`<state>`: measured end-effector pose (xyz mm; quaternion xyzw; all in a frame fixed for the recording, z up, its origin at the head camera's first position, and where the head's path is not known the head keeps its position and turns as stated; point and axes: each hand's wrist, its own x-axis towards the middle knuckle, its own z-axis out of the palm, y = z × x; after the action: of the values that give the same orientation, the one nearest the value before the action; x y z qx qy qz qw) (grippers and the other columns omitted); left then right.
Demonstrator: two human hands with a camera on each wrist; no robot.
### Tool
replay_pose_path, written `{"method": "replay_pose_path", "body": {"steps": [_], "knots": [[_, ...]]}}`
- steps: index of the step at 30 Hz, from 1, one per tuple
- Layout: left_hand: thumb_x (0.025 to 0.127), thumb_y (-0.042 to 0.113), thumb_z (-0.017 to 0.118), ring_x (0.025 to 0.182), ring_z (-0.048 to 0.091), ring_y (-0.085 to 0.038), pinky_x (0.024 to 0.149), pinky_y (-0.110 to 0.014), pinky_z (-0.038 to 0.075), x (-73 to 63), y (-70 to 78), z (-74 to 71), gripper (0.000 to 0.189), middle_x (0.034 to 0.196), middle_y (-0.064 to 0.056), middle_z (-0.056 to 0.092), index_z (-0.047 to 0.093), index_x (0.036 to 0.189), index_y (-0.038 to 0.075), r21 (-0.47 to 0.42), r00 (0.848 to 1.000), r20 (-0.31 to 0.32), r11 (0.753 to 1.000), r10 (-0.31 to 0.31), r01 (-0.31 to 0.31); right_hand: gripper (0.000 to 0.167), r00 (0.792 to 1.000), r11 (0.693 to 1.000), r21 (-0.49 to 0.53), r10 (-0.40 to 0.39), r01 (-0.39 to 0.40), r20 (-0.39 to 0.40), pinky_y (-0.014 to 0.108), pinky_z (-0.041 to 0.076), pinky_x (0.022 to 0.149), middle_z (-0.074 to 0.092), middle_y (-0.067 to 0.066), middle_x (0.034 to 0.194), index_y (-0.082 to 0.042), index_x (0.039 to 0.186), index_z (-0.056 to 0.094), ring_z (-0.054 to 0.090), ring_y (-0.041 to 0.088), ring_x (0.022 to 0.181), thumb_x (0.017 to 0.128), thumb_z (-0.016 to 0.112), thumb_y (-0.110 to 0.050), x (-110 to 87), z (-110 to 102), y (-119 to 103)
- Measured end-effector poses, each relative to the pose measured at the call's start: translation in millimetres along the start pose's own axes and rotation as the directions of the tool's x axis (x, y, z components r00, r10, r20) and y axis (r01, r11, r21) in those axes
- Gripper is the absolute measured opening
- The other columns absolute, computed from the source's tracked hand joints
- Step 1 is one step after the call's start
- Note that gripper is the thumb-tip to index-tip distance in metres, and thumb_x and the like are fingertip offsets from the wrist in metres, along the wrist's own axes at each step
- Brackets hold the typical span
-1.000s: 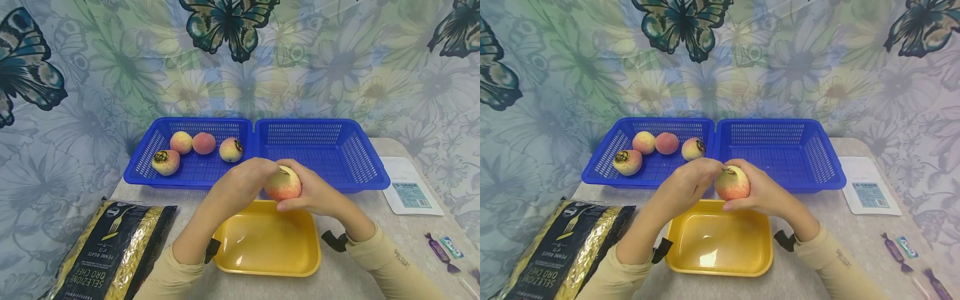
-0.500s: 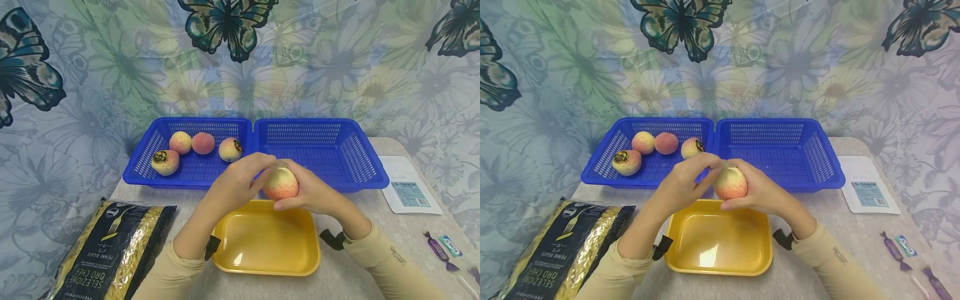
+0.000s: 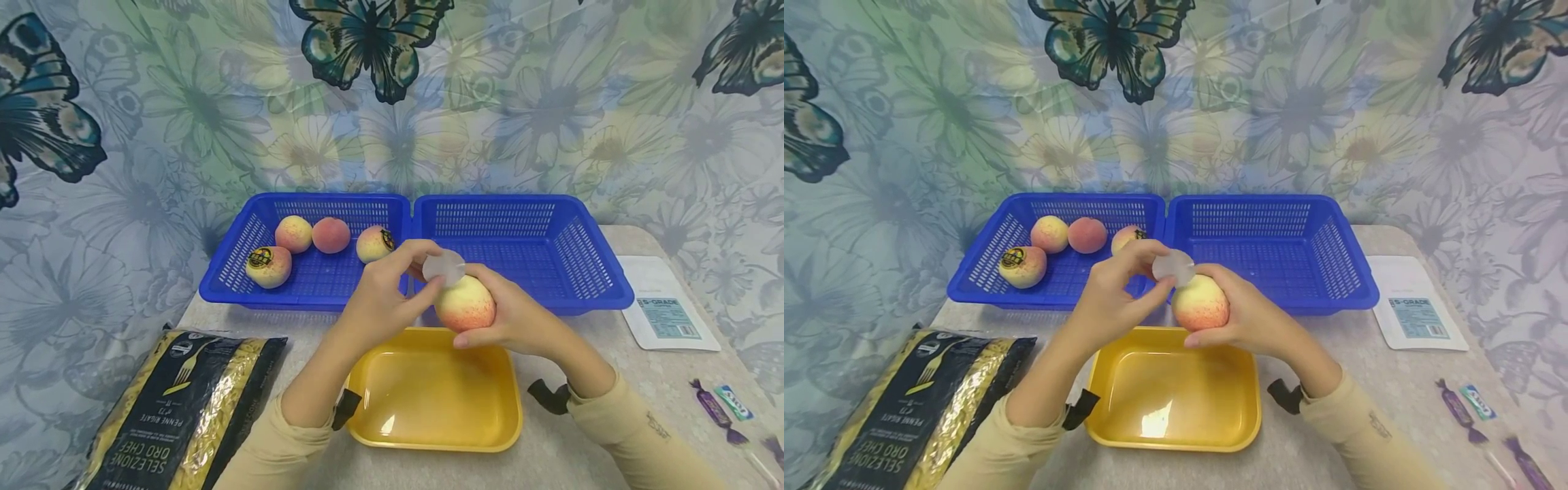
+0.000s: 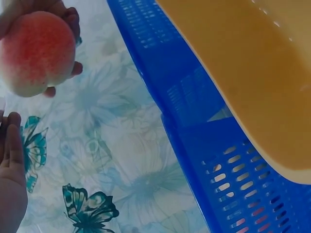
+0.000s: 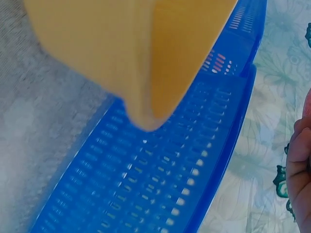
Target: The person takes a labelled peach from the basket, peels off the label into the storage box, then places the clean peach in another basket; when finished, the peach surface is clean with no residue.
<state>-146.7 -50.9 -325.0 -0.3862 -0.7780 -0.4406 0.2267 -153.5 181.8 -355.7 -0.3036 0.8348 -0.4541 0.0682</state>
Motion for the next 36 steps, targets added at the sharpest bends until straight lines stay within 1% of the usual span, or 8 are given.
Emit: {"method": "replay_pose_path", "body": {"steps": [5,9,14,19,21,26,33,36], "knots": [[0.09,0.011,0.072,0.076,0.063,-0.009,0.069,-0.023,0.055,-4.1,8.3,-0.2,0.031,0.087,0.0,0.064,0.056,0.117,0.011,-0.103,0.977,0.058,0.972,-0.205,0.211,0.081,0.999,0.999,-0.038,0.013,-0.014,-0.04,0.032,0.056,0.085,0.06,-0.001,0.123,-0.021,0.137,0.046,0.061,0.017,0.101,0.07,0.091,-0.031,-8.4,-7,4],[0.09,0.014,0.072,0.077,0.062,-0.009,0.065,-0.025,0.053,-7.8,13.7,2.6,0.033,0.088,0.003,0.063,0.056,0.117,0.017,-0.12,0.927,0.142,0.924,-0.347,0.364,0.079,0.997,0.997,-0.068,0.015,-0.021,-0.078,0.031,0.056,0.085,0.06,0.003,0.122,-0.018,0.137,0.046,0.06,0.02,0.1,0.072,0.09,-0.027,-16.6,-14,9],[0.089,0.014,0.073,0.076,0.063,-0.01,0.067,-0.026,0.053,-14.5,16.5,9.3,0.033,0.088,0.004,0.063,0.056,0.116,0.018,-0.109,0.869,0.214,0.873,-0.446,0.475,0.081,0.99,0.992,-0.112,0.045,-0.06,-0.13,0.031,0.055,0.086,0.061,0.006,0.12,-0.016,0.139,0.045,0.06,0.021,0.101,0.072,0.09,-0.026,-28.5,-21,15],[0.087,0.011,0.073,0.076,0.064,-0.01,0.069,-0.024,0.054,-24.9,19.3,18.8,0.034,0.089,0.003,0.065,0.057,0.116,0.017,-0.099,0.815,0.266,0.826,-0.515,0.554,0.082,0.983,0.988,-0.129,0.057,-0.08,-0.172,0.028,0.055,0.083,0.061,0.007,0.122,-0.017,0.14,0.044,0.06,0.021,0.099,0.073,0.09,-0.025,-38.1,-25,22],[0.087,0.011,0.073,0.077,0.064,-0.009,0.07,-0.023,0.055,-29.8,21.1,22.7,0.033,0.09,0.003,0.065,0.058,0.116,0.016,-0.086,0.785,0.299,0.804,-0.543,0.589,0.082,0.981,0.988,-0.131,0.059,-0.085,-0.186,0.027,0.055,0.083,0.06,0.006,0.124,-0.017,0.14,0.044,0.06,0.02,0.099,0.073,0.09,-0.024,-40.9,-27,25],[0.088,0.013,0.073,0.078,0.062,-0.008,0.072,-0.021,0.054,-38.3,26.7,29.6,0.033,0.089,0.004,0.063,0.06,0.117,0.016,-0.028,0.72,0.4,0.778,-0.567,0.627,0.082,0.976,0.987,-0.136,0.05,-0.08,-0.214,0.024,0.054,0.081,0.06,0.006,0.123,-0.015,0.14,0.045,0.059,0.014,0.098,0.072,0.09,-0.021,-46.1,-31,31],[0.087,0.018,0.075,0.078,0.06,-0.006,0.073,-0.02,0.052,-43.9,38.7,30.7,0.034,0.088,0.007,0.062,0.06,0.118,0.019,0.053,0.668,0.447,0.763,-0.595,0.645,0.081,0.97,0.988,-0.136,0.039,-0.073,-0.239,0.022,0.053,0.08,0.06,0.006,0.12,-0.016,0.14,0.045,0.059,0.009,0.097,0.073,0.09,-0.019,-49.5,-35,37],[0.086,0.018,0.076,0.077,0.06,-0.006,0.072,-0.02,0.051,-48.3,43.4,32.0,0.035,0.086,0.008,0.063,0.061,0.117,0.018,0.07,0.654,0.456,0.757,-0.603,0.649,0.081,0.967,0.987,-0.137,0.048,-0.084,-0.251,0.021,0.053,0.08,0.06,0.006,0.121,-0.016,0.14,0.045,0.059,0.008,0.097,0.073,0.09,-0.018,-51.5,-36,38]]}}
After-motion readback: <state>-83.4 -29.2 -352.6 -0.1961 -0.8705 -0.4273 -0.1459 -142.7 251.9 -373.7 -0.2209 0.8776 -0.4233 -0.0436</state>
